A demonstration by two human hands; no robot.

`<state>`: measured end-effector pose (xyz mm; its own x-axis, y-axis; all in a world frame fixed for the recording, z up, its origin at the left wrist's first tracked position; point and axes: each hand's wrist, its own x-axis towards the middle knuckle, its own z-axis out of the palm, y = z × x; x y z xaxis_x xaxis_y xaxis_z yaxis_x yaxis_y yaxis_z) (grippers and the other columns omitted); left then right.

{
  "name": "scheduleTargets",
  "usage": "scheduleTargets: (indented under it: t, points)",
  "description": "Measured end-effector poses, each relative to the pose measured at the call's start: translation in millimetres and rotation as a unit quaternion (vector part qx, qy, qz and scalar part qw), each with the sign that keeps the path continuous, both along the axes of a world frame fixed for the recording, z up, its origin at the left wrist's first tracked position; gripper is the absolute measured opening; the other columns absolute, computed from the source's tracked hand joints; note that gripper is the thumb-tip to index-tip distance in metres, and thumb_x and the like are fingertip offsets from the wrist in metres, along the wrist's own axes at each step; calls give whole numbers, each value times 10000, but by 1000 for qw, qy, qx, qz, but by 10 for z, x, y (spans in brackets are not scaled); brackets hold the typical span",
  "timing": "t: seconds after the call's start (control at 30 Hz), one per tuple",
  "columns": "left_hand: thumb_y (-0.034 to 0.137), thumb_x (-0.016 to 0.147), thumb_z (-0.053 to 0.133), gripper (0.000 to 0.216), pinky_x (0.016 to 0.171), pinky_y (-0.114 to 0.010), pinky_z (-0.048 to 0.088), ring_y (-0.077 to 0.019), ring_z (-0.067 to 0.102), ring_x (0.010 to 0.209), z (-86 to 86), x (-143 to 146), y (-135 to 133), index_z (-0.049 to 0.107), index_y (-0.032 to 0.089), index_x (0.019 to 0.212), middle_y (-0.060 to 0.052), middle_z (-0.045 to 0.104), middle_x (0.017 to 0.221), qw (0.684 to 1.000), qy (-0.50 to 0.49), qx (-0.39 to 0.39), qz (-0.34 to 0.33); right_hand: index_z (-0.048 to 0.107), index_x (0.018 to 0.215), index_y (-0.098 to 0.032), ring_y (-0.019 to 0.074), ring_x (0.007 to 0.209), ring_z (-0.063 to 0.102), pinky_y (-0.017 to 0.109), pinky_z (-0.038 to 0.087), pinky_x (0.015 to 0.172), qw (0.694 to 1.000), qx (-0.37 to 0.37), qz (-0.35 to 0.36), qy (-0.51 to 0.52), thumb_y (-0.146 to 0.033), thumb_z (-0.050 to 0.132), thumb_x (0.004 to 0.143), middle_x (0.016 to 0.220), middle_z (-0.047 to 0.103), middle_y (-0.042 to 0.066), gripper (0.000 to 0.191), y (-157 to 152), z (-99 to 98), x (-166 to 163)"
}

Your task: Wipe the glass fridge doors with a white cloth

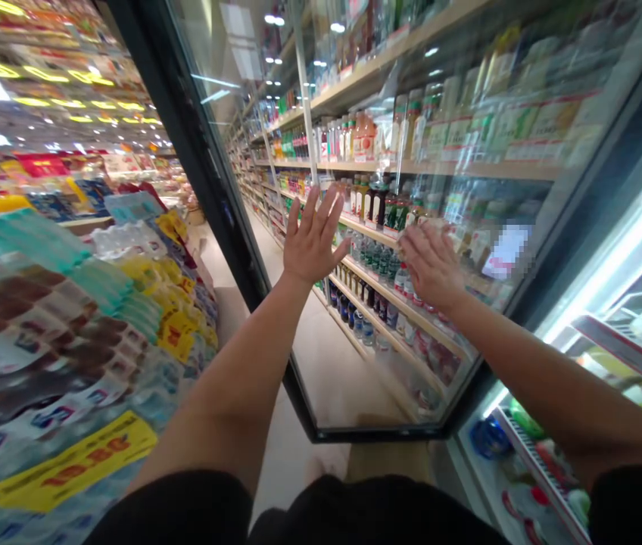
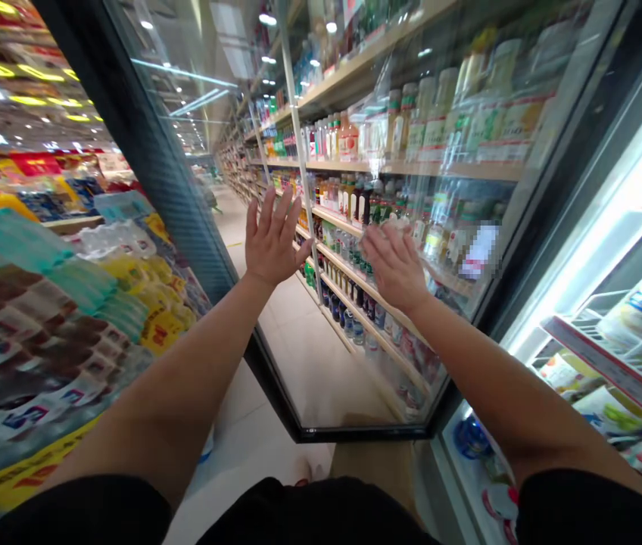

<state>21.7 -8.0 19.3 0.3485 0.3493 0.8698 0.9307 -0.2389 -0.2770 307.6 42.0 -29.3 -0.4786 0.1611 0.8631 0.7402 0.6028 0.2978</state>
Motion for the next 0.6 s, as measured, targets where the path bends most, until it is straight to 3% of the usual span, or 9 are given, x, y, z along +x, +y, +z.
scheduleTargets:
  t: [0.1, 0.23, 0.33, 0.47, 0.53, 0.6]
  points:
    - [564, 953, 414, 732, 1289, -511, 13, -254, 77, 1547, 6, 1, 0, 237, 234, 1582, -62, 253, 1637, 1000, -6, -2, -4, 391, 1537, -288, 254, 1486, 370, 505, 276, 1225, 998, -12, 14, -64, -236, 415, 1000, 1555, 479, 27, 540, 10, 36, 76]
    - [537, 945, 440, 731, 1288, -526, 23, -263, 82, 1546, 16, 3, -7, 239, 238, 1582, -60, 240, 1640, 1000, -13, -10, -8, 338, 1565, -245, 278, 1522, 287, 544, 282, 1220, 995, 1, -16, 101, -303, 424, 1001, 1605, 397, 65, 573, 83, 289, 197]
    - [514, 937, 461, 740, 1288, -531, 25, -264, 78, 1547, 19, 5, -13, 230, 240, 1584, -57, 233, 1641, 1000, -14, -12, -6, 324, 1573, -237, 288, 1535, 250, 553, 260, 1230, 991, -16, -19, 133, -294, 425, 1001, 1609, 386, 84, 583, 58, 164, 194]
    - [496, 933, 466, 741, 1286, -540, 27, -264, 69, 1548, 20, 8, -16, 228, 232, 1583, -61, 224, 1644, 1000, -8, -11, -1, 400, 1533, -297, 265, 1505, 332, 535, 261, 1234, 997, -67, 28, -30, -218, 444, 982, 1552, 482, 41, 559, -7, -87, 217]
    - [485, 929, 476, 746, 1285, -545, 32, -267, 71, 1547, 20, 9, -15, 226, 229, 1583, -65, 227, 1643, 1000, -6, -7, -3, 407, 1530, -286, 266, 1500, 343, 534, 269, 1231, 997, -60, 24, -36, -223, 447, 983, 1560, 472, 42, 552, 14, -23, 288]
    - [476, 924, 486, 752, 1284, -550, 44, -267, 78, 1547, 19, 9, -15, 221, 230, 1583, -66, 236, 1640, 1000, -3, 1, -5, 366, 1553, -252, 287, 1514, 307, 558, 278, 1223, 999, -37, 2, 35, -254, 438, 990, 1594, 417, 64, 568, 58, 103, 367]
